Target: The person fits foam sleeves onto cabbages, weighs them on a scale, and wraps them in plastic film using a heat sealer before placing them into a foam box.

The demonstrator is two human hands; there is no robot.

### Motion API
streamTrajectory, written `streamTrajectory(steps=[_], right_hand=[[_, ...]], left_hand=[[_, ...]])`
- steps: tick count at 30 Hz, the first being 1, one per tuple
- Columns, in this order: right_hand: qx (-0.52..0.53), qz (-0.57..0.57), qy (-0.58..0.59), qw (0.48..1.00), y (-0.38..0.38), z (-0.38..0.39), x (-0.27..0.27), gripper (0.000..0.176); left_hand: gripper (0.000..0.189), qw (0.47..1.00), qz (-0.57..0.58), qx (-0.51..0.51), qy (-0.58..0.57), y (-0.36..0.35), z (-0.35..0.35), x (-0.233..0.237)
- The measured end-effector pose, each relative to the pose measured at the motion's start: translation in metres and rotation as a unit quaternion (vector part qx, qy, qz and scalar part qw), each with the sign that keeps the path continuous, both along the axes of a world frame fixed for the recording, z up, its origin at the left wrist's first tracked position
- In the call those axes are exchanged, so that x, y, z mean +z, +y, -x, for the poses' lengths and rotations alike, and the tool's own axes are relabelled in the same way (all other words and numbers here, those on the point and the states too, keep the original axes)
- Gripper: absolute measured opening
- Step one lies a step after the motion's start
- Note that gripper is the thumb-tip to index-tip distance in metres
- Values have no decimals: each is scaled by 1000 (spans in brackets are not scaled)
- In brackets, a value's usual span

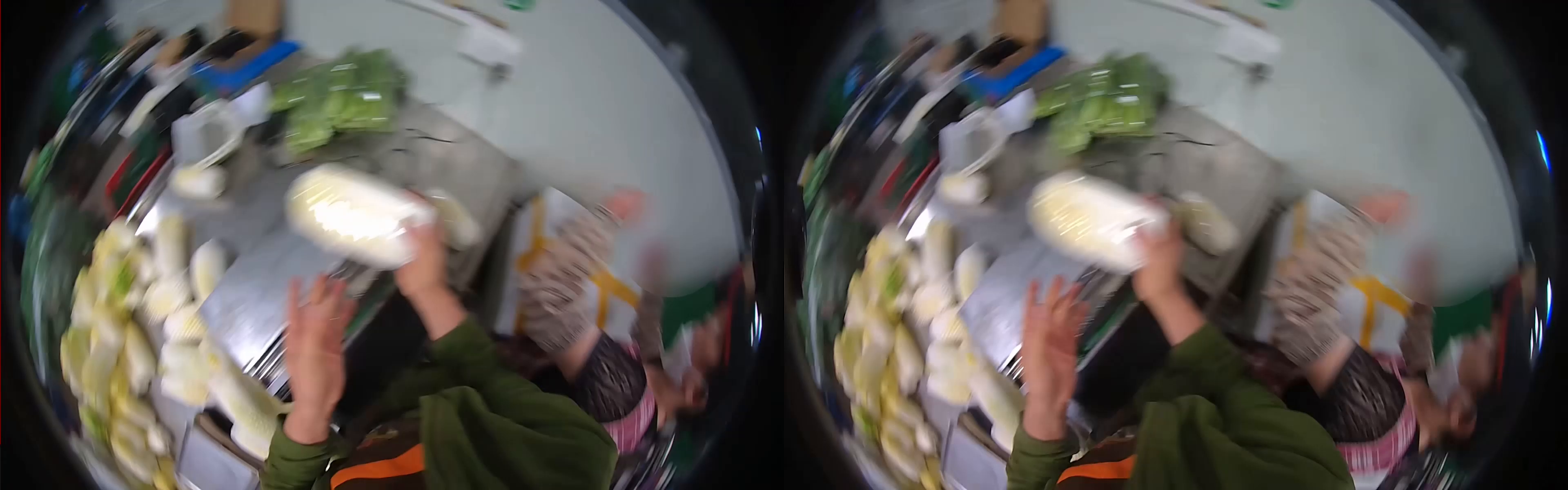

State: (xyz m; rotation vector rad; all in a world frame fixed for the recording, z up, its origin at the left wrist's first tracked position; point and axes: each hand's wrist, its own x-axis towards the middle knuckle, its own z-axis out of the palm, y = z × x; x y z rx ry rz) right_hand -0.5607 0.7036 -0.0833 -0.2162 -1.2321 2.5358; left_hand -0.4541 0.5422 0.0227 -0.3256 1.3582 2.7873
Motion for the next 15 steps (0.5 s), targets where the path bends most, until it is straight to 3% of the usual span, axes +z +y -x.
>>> streamTrajectory(steps=[1, 2, 3, 4, 5, 6, 7, 8, 9, 10, 12, 13, 14, 15], right_hand=[[-110, -344, -8, 933, 28, 24, -64, 42], [-45, -167, -52, 984, 56, 44, -48, 39], [-169, -529, 9, 831, 68, 47, -34, 50], [-195, -641, -19, 742, 98, 65, -34, 66], [-129, -470, 64, 871, 180, 125, -116, 50], [-95, -414, -39, 905, 202, 141, -106, 53], [-94, -264, -124, 952, 182, 132, -62, 60], [-72, -195, -198, 958, 183, 139, -33, 63], [-55, -129, -276, 951, 185, 143, -23, 66], [-23, -279, -198, 940, 213, 147, -48, 67], [-45, -548, -12, 835, 269, 159, -104, 70], [-40, -548, -15, 836, 283, 172, -111, 70], [-41, -428, -210, 878, 295, 181, -115, 70], [-45, -284, -393, 873, 301, 184, -116, 70]], left_hand=[[56, 998, 53, -22, 4, -8, -6, 6], [53, 996, 71, -58, -6, -23, -11, 11], [44, 997, 36, -57, -27, -37, -16, 14], [39, 997, 53, -36, -34, -52, -21, 15], [35, 996, 67, -30, -42, -74, -24, 17], [31, 991, 126, 28, -34, -83, -27, 17], [28, 980, 182, 70, -26, -100, -30, 15], [25, 955, 265, 122, -54, -121, -30, 12], [24, 943, 276, 179, -50, -146, -29, 7], [26, 923, 299, 236, -60, -171, -28, 7], [30, 879, 330, 326, -115, -257, -22, -16], [32, 847, 378, 350, -131, -285, -15, -30], [28, 801, 451, 374, -125, -308, -5, -48], [33, 783, 492, 351, -149, -327, 7, -62]])
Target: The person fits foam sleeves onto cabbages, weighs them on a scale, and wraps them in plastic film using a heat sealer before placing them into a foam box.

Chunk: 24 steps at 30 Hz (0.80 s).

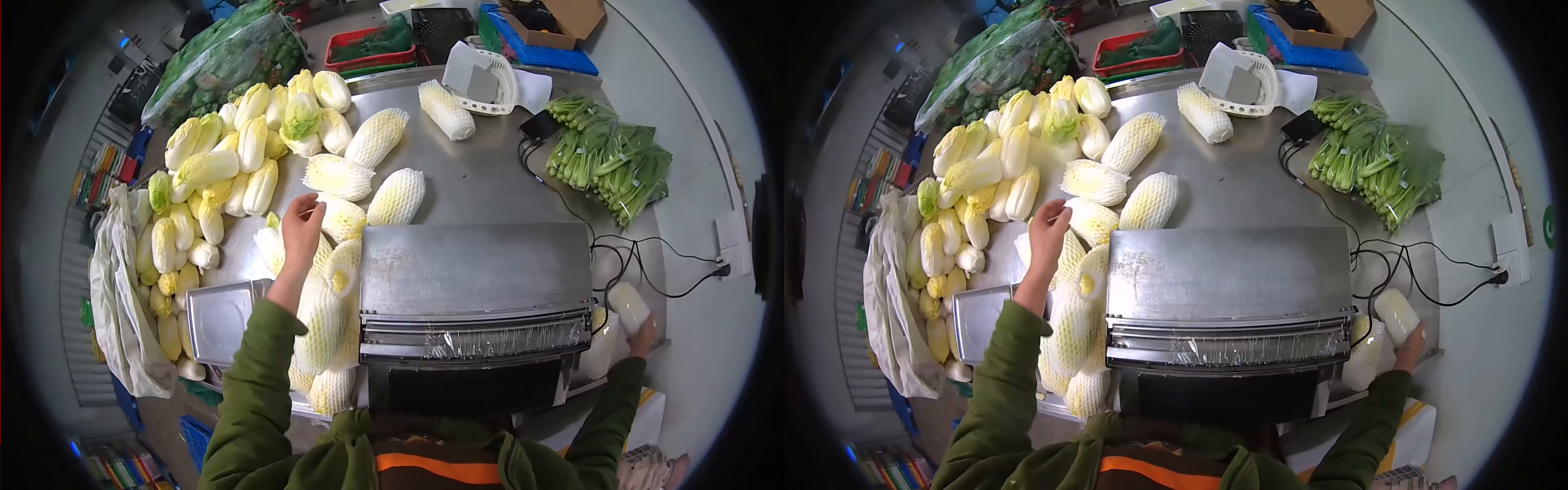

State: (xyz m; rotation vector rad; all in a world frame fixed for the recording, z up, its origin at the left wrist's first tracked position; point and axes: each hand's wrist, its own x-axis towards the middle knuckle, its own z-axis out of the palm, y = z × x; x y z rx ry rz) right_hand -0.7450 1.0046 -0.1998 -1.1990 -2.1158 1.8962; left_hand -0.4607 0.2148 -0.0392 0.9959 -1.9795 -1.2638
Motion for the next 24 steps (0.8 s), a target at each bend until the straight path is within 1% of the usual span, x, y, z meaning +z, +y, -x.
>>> streamTrajectory(steps=[1, 2, 3, 4, 6, 7, 8, 9, 10, 11, 12, 13, 14, 15, 16, 18, 19, 20, 21, 22, 24], right_hand=[[-5, -1, -2, 1000, -1, -4, 1, 70], [-11, -285, -55, 957, -7, -12, 6, 69], [-15, -547, -104, 831, -13, -18, 13, 67], [-21, -551, -106, 827, -23, -21, 17, 67], [50, -625, 84, 774, -65, -30, 45, 53], [42, -631, 82, 770, -88, -35, 60, 53], [46, -487, 170, 856, -114, -39, 75, 44], [50, -325, 253, 910, -138, -43, 89, 36], [45, -332, 255, 907, -162, -51, 108, 36], [72, -289, 276, 914, -186, -62, 125, 31], [97, -243, 293, 920, -203, -73, 134, 26], [121, -253, 310, 908, -210, -78, 135, 24], [151, -264, 305, 902, -217, -82, 138, 25], [179, -279, 294, 896, -223, -86, 143, 25], [180, -201, 297, 916, -231, -85, 147, 25], [211, -106, 252, 939, -261, -92, 175, 27], [252, -57, 240, 936, -271, -93, 179, 29], [293, -3, 234, 927, -282, -92, 183, 31], [324, 69, 211, 920, -297, -91, 189, 34], [354, 143, 189, 905, -311, -92, 195, 36], [387, 155, 173, 892, -330, -92, 193, 41]], left_hand=[[39, 998, -3, -27, -51, -12, 18, -13], [45, 993, -7, -55, -100, -22, 37, -21], [57, 985, 9, -97, -146, -22, 59, -26], [70, 972, 25, -139, -188, -19, 88, -36], [98, 926, 129, -182, -306, -7, 134, -54], [114, 885, 123, -197, -404, 1, 151, -60], [114, 886, 120, -206, -397, 8, 159, -64], [115, 855, 143, -231, -442, 14, 161, -67], [117, 820, 167, -254, -485, 18, 165, -70], [113, 847, 134, -248, -451, 5, 169, -76], [113, 844, 135, -256, -451, -13, 171, -84], [106, 884, 35, -248, -395, -30, 172, -93], [100, 910, -69, -237, -333, -41, 175, -100], [91, 919, -198, -260, -220, -40, 175, -83], [83, 896, -330, -274, -110, -32, 170, -52], [72, 907, -232, -335, -101, -12, 172, 8], [75, 892, -198, -397, -81, 18, 165, 49], [79, 875, -159, -453, -54, 52, 162, 76], [85, 866, -46, -493, -65, 77, 162, 77], [92, 846, 70, -524, -73, 102, 162, 78], [99, 821, 215, -516, -118, 170, 151, 74]])
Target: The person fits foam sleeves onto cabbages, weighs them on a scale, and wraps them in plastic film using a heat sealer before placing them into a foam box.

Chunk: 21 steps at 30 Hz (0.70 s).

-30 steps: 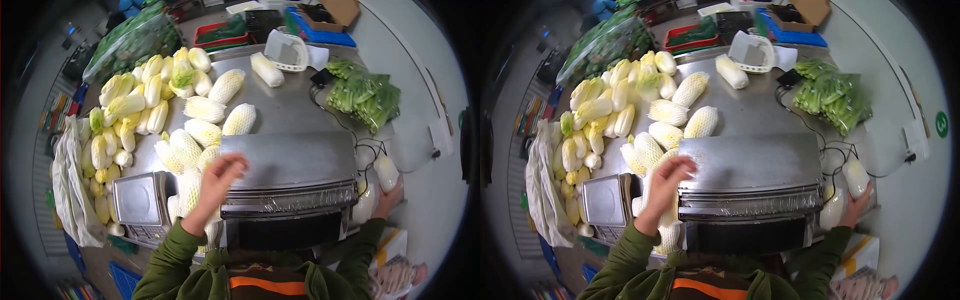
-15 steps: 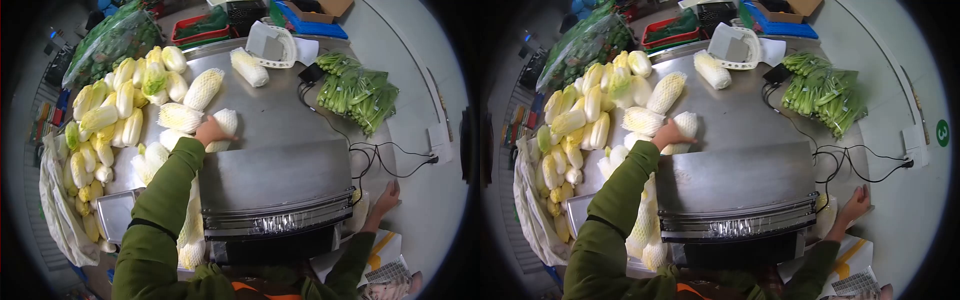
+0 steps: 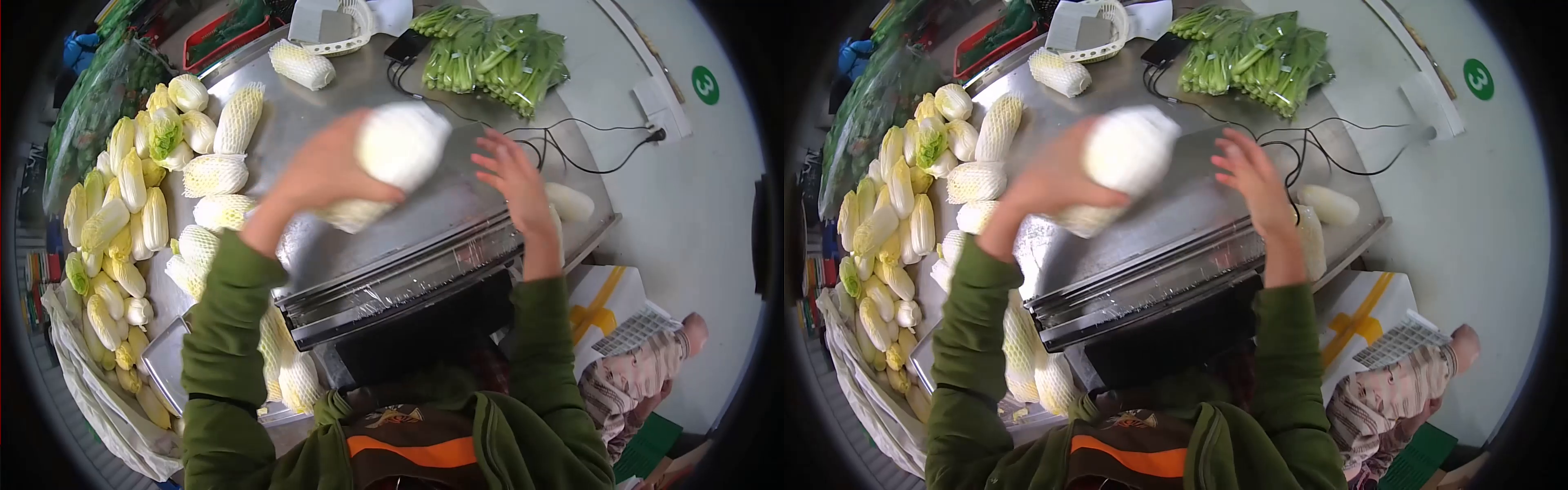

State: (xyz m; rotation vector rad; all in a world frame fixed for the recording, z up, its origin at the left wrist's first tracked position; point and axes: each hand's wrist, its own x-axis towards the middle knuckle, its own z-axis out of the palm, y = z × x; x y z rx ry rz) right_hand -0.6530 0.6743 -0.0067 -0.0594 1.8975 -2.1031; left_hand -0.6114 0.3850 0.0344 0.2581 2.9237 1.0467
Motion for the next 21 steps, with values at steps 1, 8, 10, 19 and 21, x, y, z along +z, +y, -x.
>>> streamTrajectory(steps=[1, 8, 10, 19, 21], right_hand=[[-2, 1, 6, 1000, -3, 2, -5, 41], [105, -174, 29, 979, 32, -9, -27, 45], [30, -227, 62, 972, 56, -5, -24, 48], [-3, -551, 116, 826, 94, -71, -45, 38], [-12, -596, 146, 790, 86, -73, -46, 37]], left_hand=[[98, 999, 34, -4, -20, 31, -5, -7], [114, 995, 67, -65, 18, 101, -32, -21], [92, 994, 16, -14, 109, 84, -57, 0], [14, 986, 136, -32, 94, 14, -208, -58], [21, 982, 138, -74, 101, 15, -201, -61]])
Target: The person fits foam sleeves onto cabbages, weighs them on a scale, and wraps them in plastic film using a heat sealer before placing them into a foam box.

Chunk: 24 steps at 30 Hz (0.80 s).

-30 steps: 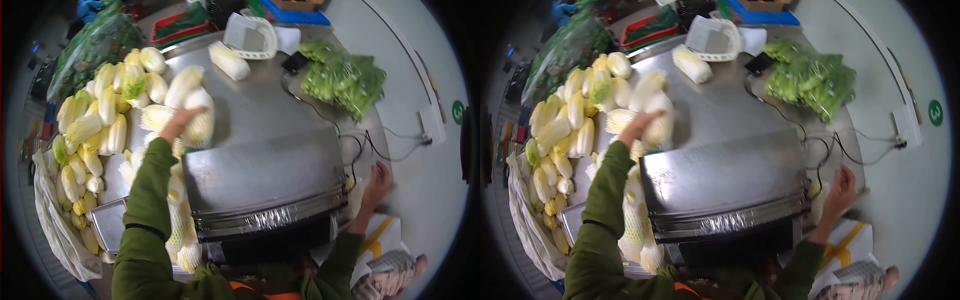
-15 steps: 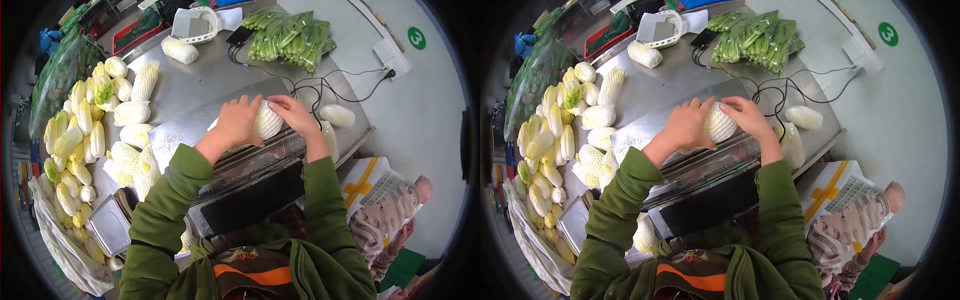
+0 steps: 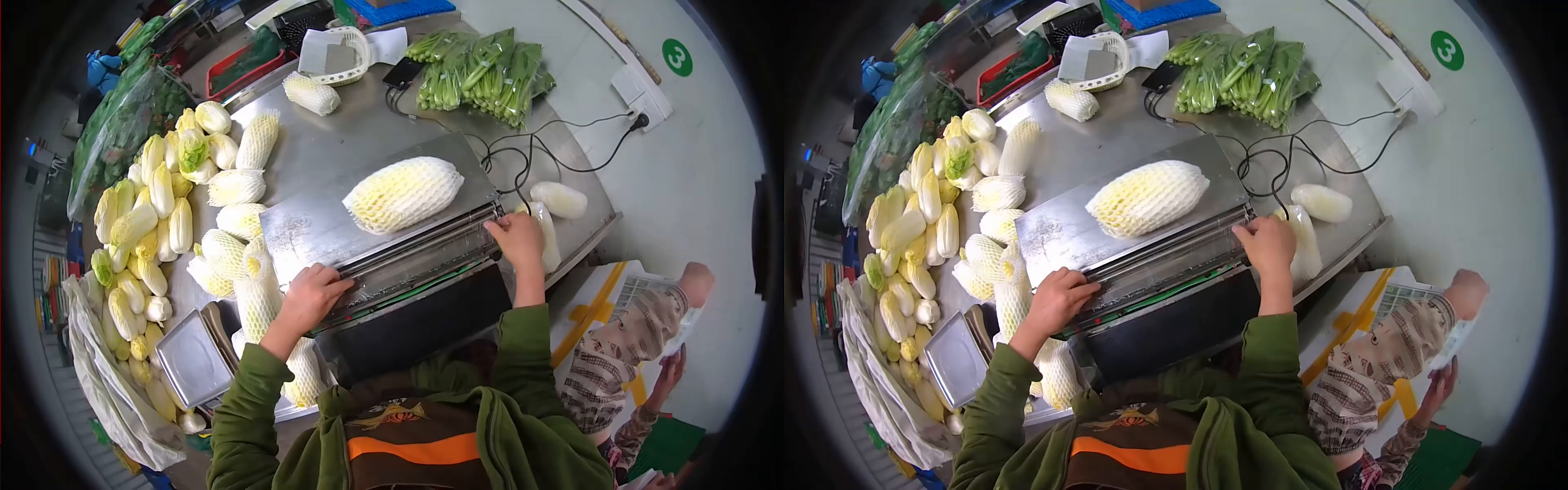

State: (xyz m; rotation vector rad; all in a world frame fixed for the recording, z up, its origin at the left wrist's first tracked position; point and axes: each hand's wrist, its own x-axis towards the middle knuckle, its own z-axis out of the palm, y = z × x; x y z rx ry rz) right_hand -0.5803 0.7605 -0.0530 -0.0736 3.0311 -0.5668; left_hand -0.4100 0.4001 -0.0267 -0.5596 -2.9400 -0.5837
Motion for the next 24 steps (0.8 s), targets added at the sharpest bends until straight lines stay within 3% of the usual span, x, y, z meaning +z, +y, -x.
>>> streamTrajectory(steps=[3, 5, 7, 9, 10, 12, 13, 14, 15, 16, 18, 19, 21, 22, 23, 24], right_hand=[[25, -23, -25, 999, -7, 2, -5, 34], [22, 60, -16, 998, -9, 1, -11, 29], [33, 69, 22, 997, 2, -8, -3, 25], [31, 336, -104, 935, 29, -10, 31, 20], [33, 337, -101, 936, 32, -1, 50, 20], [68, 472, -57, 877, 35, 8, 76, 15], [58, 579, -7, 813, 26, 30, 78, 15], [46, 676, 44, 734, 12, 60, 78, 15], [37, 583, 53, 810, -2, 89, 77, 20], [27, 483, 64, 873, -15, 115, 72, 26], [32, 353, 8, 935, -33, 161, 2, 36], [82, 202, -71, 973, -29, 161, -7, 41], [-4, 73, -11, 997, -23, 146, -17, 31], [-3, 70, -20, 997, -14, 135, -21, 31], [-16, 126, -1, 992, 2, 126, -19, 32], [-31, 183, 18, 982, 9, 119, -13, 39]], left_hand=[[23, 998, 2, -61, 6, -4, 8, -2], [21, 998, -17, -57, 7, -4, 10, -3], [19, 998, -36, -54, 6, -1, 6, 6], [11, 940, -299, 16, -162, 4, -8, 38], [8, 935, -317, -20, -158, 4, -2, 67], [5, 906, -394, -44, -148, -6, 10, 109], [8, 867, -491, -8, -86, -11, 26, 106], [10, 830, -543, 104, -67, -18, 47, 103], [11, 803, -568, 183, 19, -17, 79, 95], [12, 831, -519, 200, 14, -28, 111, 79], [19, 868, -399, 296, -1, -52, 154, 4], [25, 922, -251, 295, -13, -59, 154, -13], [28, 849, -372, 332, -174, -72, 149, -30], [31, 849, -375, 325, -183, -71, 146, -31], [35, 715, -536, 409, -183, -84, 134, -24], [36, 735, -530, 410, -99, -90, 127, -31]])
